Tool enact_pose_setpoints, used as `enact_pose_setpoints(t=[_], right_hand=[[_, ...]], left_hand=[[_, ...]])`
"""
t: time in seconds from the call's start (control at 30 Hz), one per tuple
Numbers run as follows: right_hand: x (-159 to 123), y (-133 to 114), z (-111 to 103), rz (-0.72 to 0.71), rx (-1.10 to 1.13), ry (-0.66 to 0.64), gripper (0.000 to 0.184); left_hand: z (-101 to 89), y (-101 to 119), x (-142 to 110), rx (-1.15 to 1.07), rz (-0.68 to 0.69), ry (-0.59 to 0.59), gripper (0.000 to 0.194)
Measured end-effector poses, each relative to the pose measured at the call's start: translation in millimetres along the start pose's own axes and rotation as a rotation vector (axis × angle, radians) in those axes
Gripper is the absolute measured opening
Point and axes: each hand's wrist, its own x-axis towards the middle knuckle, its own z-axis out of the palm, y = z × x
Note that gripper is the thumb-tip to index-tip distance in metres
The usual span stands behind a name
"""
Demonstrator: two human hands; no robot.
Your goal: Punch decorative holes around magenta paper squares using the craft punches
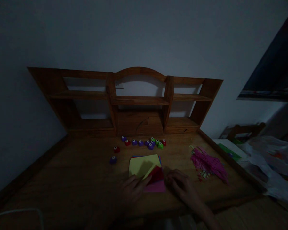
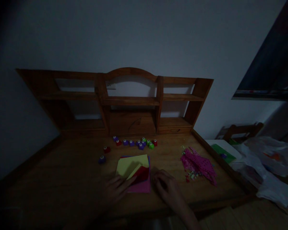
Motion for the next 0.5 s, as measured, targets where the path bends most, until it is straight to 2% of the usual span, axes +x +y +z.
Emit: enact_pose_setpoints(t=[0.13, 0.3, 0.5], right_hand=[[-0.5, -1.8, -1.5, 0.003, 0.004, 0.018, 0.022], [-1.4, -0.9, -0.6, 0.019, 0.001, 0.030, 0.023], [-0.9, -0.5, -1.1, 0.005, 0.005, 0.028, 0.020]], left_hand=[[-2.9, -3.6, 5.2, 0.043, -0.043, -0.017, 0.069], [-5.6, -6.6, 6.7, 0.000, 0.021, 0.052, 0.047], [-1.7, -6.1, 4.4, -0.029, 0.010, 0.086, 0.042]])
